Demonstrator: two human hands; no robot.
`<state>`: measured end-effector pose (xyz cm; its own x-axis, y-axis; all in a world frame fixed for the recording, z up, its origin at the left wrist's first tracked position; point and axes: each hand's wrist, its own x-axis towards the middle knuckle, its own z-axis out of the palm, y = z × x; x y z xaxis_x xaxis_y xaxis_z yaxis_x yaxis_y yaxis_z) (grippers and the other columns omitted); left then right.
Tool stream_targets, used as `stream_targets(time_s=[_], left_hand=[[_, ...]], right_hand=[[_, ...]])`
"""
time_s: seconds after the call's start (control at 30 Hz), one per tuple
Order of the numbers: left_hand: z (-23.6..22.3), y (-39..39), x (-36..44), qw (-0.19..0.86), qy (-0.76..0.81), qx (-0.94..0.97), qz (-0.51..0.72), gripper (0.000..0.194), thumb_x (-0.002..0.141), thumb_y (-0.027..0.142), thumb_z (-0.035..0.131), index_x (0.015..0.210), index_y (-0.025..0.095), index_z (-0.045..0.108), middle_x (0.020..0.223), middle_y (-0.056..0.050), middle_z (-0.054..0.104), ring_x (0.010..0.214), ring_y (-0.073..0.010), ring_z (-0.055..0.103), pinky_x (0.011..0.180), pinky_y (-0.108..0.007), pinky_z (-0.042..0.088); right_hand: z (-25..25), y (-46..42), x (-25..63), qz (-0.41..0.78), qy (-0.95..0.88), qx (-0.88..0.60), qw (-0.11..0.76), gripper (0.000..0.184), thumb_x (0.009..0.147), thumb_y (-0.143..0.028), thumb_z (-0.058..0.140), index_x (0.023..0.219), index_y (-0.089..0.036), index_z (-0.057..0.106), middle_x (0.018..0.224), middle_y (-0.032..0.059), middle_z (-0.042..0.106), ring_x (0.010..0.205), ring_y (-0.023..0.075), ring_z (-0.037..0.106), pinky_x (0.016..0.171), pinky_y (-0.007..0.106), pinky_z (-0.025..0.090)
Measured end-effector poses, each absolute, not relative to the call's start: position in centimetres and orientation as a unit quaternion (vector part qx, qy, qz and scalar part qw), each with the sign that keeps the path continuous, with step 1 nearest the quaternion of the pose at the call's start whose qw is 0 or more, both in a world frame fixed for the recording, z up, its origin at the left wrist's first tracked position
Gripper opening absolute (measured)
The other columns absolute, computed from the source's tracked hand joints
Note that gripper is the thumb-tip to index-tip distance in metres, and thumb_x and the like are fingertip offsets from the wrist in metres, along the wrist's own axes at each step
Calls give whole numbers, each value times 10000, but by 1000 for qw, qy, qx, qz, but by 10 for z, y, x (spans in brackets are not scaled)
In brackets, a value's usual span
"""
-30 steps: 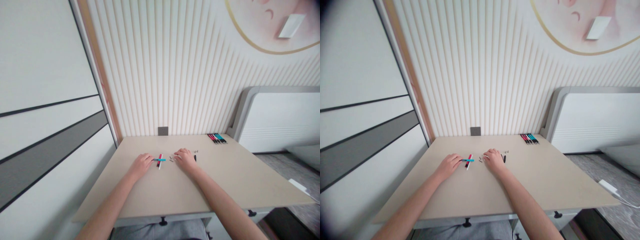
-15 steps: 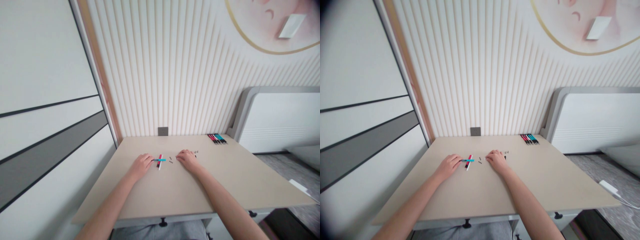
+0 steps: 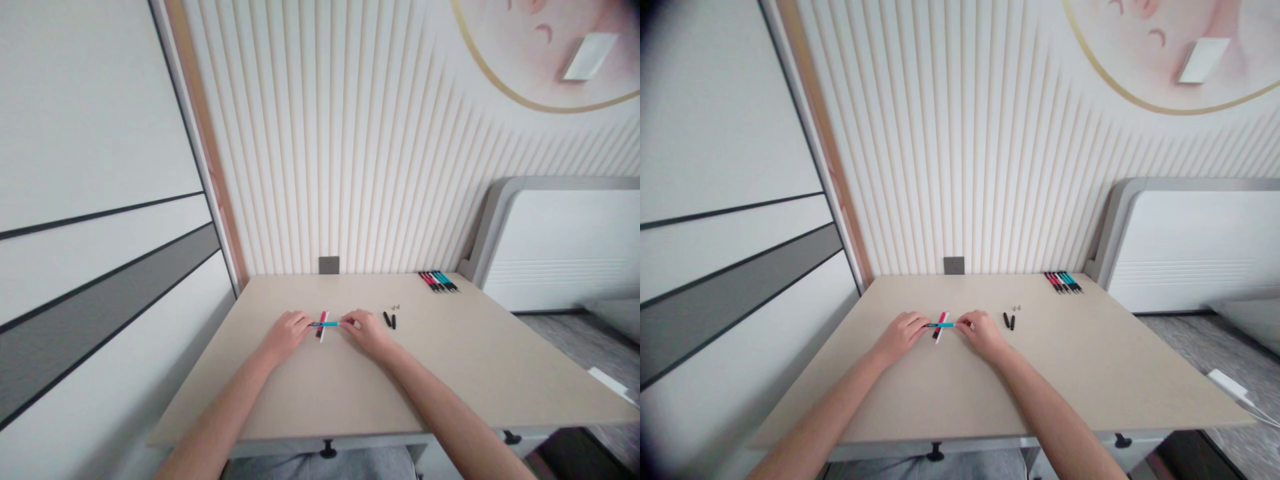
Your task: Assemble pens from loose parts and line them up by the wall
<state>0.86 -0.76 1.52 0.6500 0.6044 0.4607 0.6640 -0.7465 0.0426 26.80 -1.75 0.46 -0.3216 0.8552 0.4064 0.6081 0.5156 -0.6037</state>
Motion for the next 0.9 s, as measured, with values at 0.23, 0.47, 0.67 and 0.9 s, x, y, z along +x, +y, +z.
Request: stream_targets(time_s=[0.23,0.47,0.67,0.9], left_hand=[[15,-7,8,74,-341,-911,-222,182,949,236,436,1029,207,596,949,-47,622,870,-172,570,798,-315,427],[13,-6,8,69,-344,-910,-222,180,954,245,429,1019,200,590,946,-45,634,861,-168,579,792,-312,423],[14,-6,8,50,-357,-902,-236,200,960,249,419,1062,203,584,964,-44,647,881,-170,580,801,-317,422],[14,-4,6,60,-395,-879,-262,211,953,235,411,1059,199,589,976,-58,645,880,-179,586,789,-322,434]], right_hand=[[2,-19,265,176,-792,-442,383,156,877,-288,562,908,-211,694,828,37,688,777,168,611,751,298,458],[3,-22,261,161,-800,-392,425,202,882,-282,564,1048,-226,664,882,42,699,829,174,627,808,324,470],[5,-21,262,158,-796,-389,437,313,924,-246,486,1228,-233,558,1046,57,694,969,188,625,886,360,463],[1,-26,252,45,-876,-365,310,237,929,-208,467,1090,-219,640,1070,79,665,994,187,583,876,339,434]])
